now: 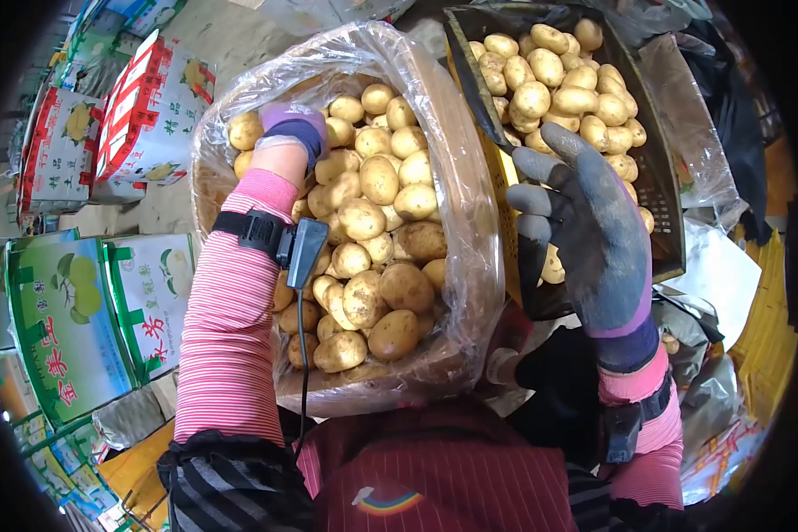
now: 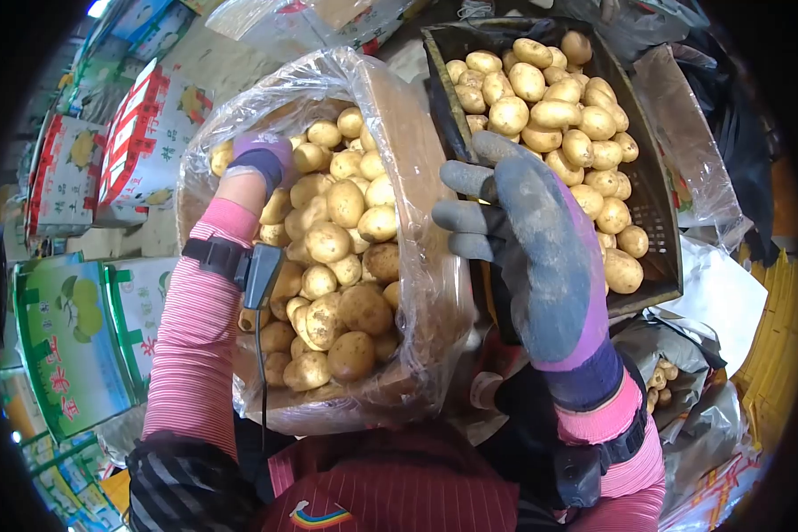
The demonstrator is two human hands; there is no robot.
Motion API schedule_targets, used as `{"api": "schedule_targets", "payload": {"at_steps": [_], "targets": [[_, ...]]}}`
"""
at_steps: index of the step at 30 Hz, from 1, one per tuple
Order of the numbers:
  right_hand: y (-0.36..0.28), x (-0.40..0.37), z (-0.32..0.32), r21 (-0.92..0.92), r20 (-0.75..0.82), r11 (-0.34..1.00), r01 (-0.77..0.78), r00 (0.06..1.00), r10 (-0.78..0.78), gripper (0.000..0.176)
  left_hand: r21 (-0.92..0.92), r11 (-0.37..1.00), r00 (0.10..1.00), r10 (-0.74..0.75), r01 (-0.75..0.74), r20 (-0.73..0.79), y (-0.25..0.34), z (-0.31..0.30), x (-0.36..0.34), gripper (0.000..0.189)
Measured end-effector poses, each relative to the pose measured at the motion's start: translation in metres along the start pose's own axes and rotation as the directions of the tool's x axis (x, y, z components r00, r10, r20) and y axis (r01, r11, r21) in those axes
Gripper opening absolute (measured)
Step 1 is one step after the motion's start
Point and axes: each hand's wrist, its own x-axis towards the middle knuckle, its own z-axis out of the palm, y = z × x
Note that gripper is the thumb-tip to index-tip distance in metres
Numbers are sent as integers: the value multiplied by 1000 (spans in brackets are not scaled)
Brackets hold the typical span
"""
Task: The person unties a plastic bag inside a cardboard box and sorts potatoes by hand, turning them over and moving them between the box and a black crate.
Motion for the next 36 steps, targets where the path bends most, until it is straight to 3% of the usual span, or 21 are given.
{"api": "schedule_targets", "payload": {"at_steps": [2, 3, 4, 6, 7, 8, 10, 12, 15, 16, 18, 19, 20, 21, 24, 27, 31, 36], "targets": [[-4, -5, 6, -69, -19, 998, 5, 1000, -6, 61, 0, 999, 999, 39, -39, -22, 6, -3, 7, 57], [-3, -6, 7, -69, -19, 998, 5, 1000, -6, 61, -156, 979, 958, 86, -132, -273, 17, 5, 15, 62], [-3, -6, 8, -69, -14, 998, 7, 1000, -8, 60, -282, 924, 855, 82, -258, -511, 28, 13, 24, 68], [-5, -5, 8, -79, -16, 997, 14, 1000, -15, 59, -258, 915, 869, 164, -311, -467, 48, 24, 50, 78], [-7, -6, 9, -121, -29, 993, 2, 1000, -5, 60, -293, 920, 923, 146, -258, -355, 55, 25, 61, 83], [-8, -7, 9, -160, -46, 987, -15, 999, 7, 61, -295, 916, 921, 158, -271, -355, 56, 28, 77, 83], [-8, -6, 8, -169, -70, 985, -15, 998, 3, 60, -594, 758, 961, 177, -271, -212, 53, 43, 108, 101], [-8, -4, 9, -232, -64, 973, 2, 998, -18, 62, -574, 768, 958, 199, -284, -208, 46, 32, 104, 107], [-10, -2, 15, -220, -74, 973, -68, 996, 52, 67, -498, 723, 877, 413, -479, -246, 36, 16, 97, 95], [-10, -2, 14, -220, -78, 973, -71, 995, 55, 67, -498, 722, 876, 416, -481, -243, 37, 9, 97, 95], [-10, 0, 15, -246, -58, 964, -97, 995, 85, 72, -599, 729, 932, 352, -331, -87, 40, 7, 101, 82], [-10, 0, 17, -241, -57, 965, -102, 994, 91, 72, -594, 678, 889, 432, -432, -154, 43, 13, 111, 62], [-10, 0, 18, -240, -72, 965, -108, 993, 94, 72, -378, 818, 894, 443, -433, -65, 52, 10, 113, 45], [-10, 0, 19, -242, -87, 964, -113, 992, 94, 73, -316, 840, 893, 446, -440, -58, 59, 10, 120, 45], [-8, -3, 13, -260, 10, 964, -54, 998, 59, 74, -386, 826, 911, 389, -412, -138, 59, 25, 129, 45], [-14, -8, 12, -234, -54, 963, -137, 990, 127, 77, -432, 800, 909, 368, -416, -195, 55, 37, 136, 45], [-16, -11, 6, -222, -67, 970, -100, 994, 87, 76, -468, 781, 910, 335, -413, -243, 54, 56, 145, 46], [-9, -15, -7, -28, 55, 1000, -9, 998, 10, 66, -473, 754, 882, 309, -455, -356, 55, 96, 182, 46]]}}
